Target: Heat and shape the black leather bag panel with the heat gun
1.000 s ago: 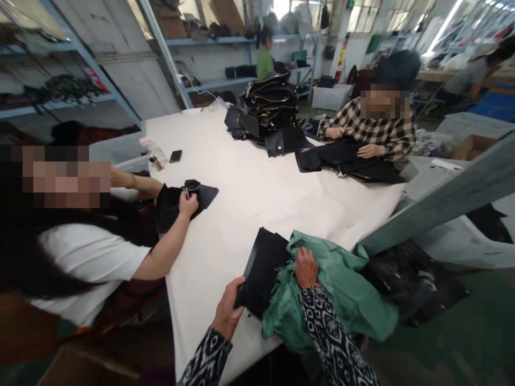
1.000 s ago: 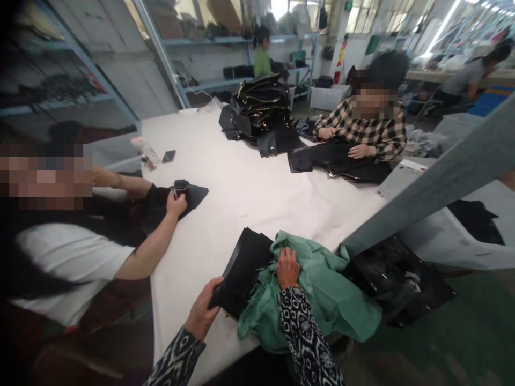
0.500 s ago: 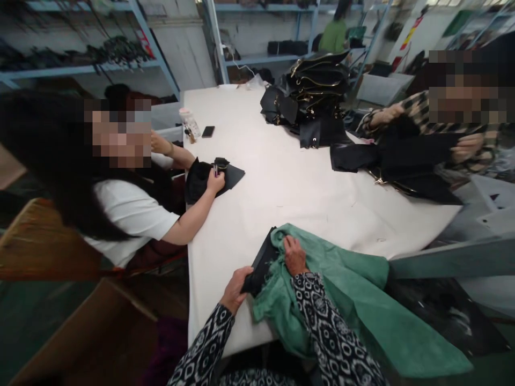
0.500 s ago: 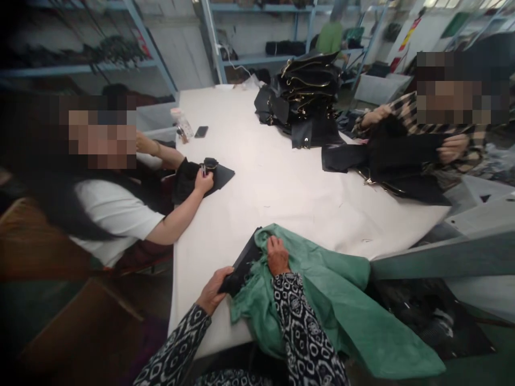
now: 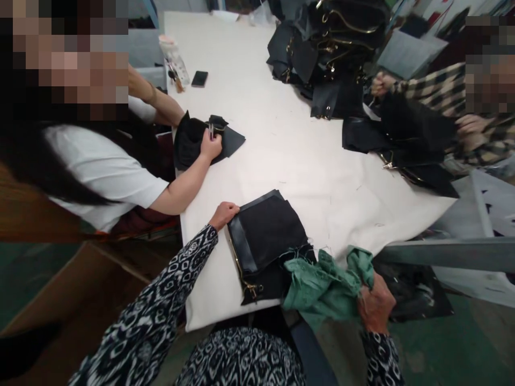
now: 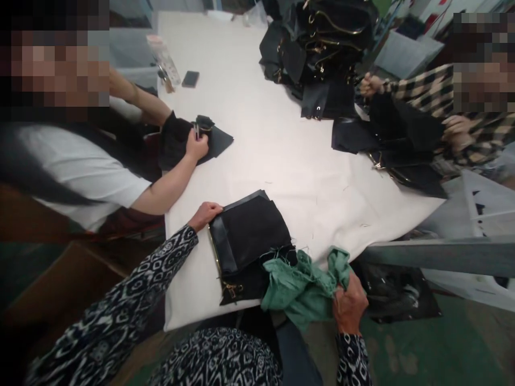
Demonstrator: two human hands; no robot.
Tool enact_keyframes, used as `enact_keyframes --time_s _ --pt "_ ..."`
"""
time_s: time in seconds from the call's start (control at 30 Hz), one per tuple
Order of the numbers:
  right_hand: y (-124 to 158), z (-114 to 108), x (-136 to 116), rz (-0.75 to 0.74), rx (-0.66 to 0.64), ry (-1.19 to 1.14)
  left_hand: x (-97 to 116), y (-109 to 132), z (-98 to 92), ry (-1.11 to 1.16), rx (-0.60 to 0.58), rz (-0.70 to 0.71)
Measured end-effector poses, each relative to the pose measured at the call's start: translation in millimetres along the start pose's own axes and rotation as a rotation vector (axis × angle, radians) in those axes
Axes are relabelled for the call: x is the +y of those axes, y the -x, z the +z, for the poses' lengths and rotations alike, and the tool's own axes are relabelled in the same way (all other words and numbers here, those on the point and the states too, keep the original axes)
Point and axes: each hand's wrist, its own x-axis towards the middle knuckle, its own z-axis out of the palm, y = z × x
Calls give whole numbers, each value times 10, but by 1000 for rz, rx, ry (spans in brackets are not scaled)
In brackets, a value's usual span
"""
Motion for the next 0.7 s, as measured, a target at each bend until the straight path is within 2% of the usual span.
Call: enact_keyframes --time_s 0.07,0.17,0.23,0.3,0.37,0.43,0.47,0.57,0.63,0.7 --pt "263 -140 -92 49 -15 19 41 107 -2 -141 66 99" --pt "492 -300 -321 97 -93 12 36 458 90 -303 204 241" --pt "489 -366 -539 79 -122 -30 -42 696 193 -387 268 298" --pt "361 -365 -816 14 -143 -108 -168 850 308 -465 296 321" --pt "165 -268 -1154 -87 -210 -207 -297 903 413 -534 306 322" --pt "-3 -74 -1538 -178 -376 -235 -387 888 488 -594 309 317" --pt "-49 45 -1733 -235 -431 -189 -411 872 510 -621 308 315" --pt "23 378 -2214 -433 -726 40 -415 837 531 -691 299 312" --pt "189 490 -2355 -510 -801 77 -392 836 526 -724 294 309" --pt "344 486 -2307 -540 -848 113 -375 842 521 -745 291 306"
